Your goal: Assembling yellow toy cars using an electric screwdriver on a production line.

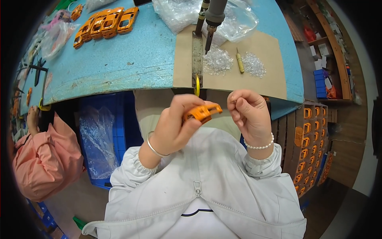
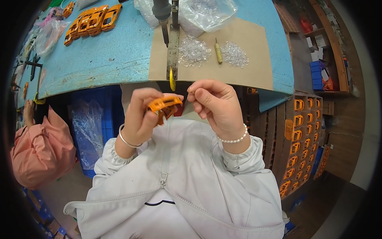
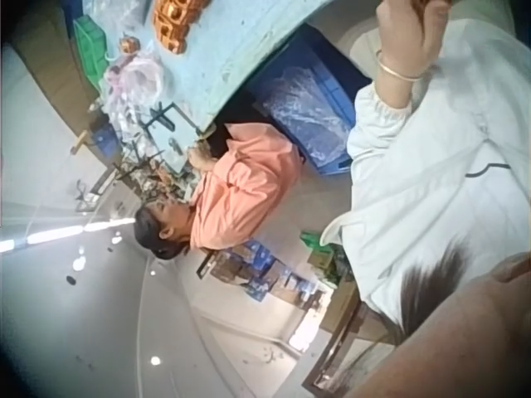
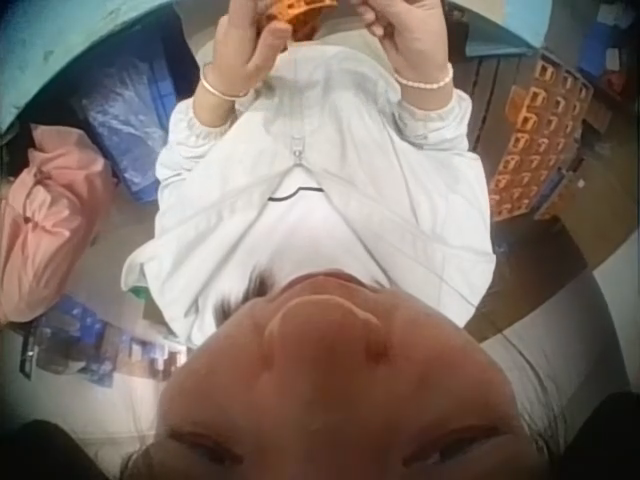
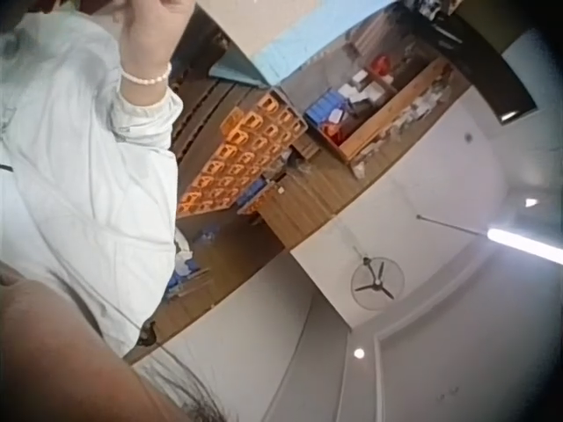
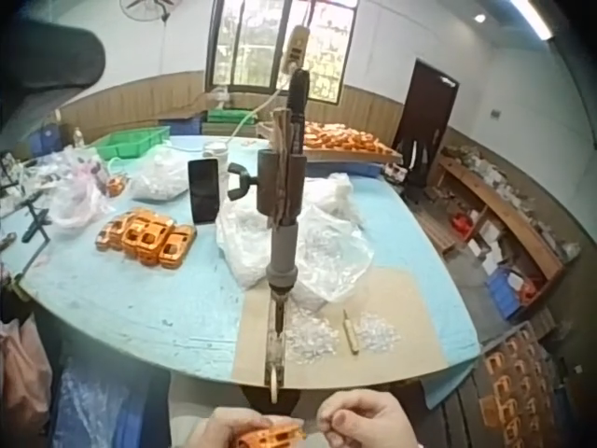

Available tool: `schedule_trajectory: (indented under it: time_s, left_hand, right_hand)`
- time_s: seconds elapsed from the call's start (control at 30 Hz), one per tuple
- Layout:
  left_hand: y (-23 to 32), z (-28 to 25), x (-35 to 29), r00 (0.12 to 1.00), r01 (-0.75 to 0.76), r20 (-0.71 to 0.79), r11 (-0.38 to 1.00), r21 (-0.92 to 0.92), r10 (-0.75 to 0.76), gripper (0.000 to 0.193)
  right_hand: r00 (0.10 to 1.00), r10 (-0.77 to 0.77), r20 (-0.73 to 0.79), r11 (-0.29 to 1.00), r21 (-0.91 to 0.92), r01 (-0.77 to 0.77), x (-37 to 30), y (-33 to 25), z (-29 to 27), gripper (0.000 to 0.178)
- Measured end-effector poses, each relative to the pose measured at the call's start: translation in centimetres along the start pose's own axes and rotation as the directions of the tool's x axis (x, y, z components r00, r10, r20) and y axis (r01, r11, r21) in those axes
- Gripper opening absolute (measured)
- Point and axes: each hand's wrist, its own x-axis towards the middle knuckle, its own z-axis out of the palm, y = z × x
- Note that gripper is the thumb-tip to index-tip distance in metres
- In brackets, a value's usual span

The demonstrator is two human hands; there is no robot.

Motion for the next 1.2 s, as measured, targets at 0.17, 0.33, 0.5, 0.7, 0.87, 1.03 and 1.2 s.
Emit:
schedule_trajectory:
  time_s: [0.17, 0.33, 0.5, 0.7, 0.87, 1.03, 1.2]
  left_hand:
    - [1.0, -1.0, 0.8, 0.896, -0.442, 0.346, 0.646, 0.623, 0.279, 0.044]
    - [1.6, -0.8, 0.7, 0.853, -0.522, 0.408, 0.52, 0.676, 0.325, 0.048]
    - [1.6, -0.9, 0.5, 0.858, -0.514, 0.418, 0.504, 0.694, 0.299, 0.05]
    - [2.0, -0.6, 0.6, 0.856, -0.512, 0.471, 0.468, 0.72, 0.211, 0.048]
    - [1.8, -0.4, 0.7, 0.87, -0.484, 0.461, 0.486, 0.728, 0.175, 0.041]
    - [1.4, -0.4, 0.6, 0.879, -0.471, 0.438, 0.497, 0.729, 0.19, 0.04]
    - [1.6, -0.4, 0.5, 0.87, -0.477, 0.471, 0.477, 0.738, 0.142, 0.042]
  right_hand:
    - [0.997, -0.004, 0.081, 0.944, -0.328, 0.031, -1.5, -0.5, 2.0, 0.015]
    - [0.985, -0.119, 0.124, 0.703, -0.69, 0.172, -2.1, -0.2, 2.6, 0.015]
    - [0.986, -0.102, 0.133, 0.648, -0.743, 0.167, -2.0, -0.1, 2.6, 0.015]
    - [0.965, 0.25, 0.086, 0.777, -0.612, -0.147, 0.1, -1.2, 1.4, 0.009]
    - [0.883, 0.424, 0.203, 0.82, -0.499, -0.279, 0.9, -0.8, 0.1, 0.006]
    - [0.9, 0.385, 0.206, 0.817, -0.529, -0.229, 0.7, -1.0, 0.5, 0.006]
    - [0.882, 0.439, 0.17, 0.795, -0.53, -0.294, 0.8, -0.8, 0.2, 0.009]
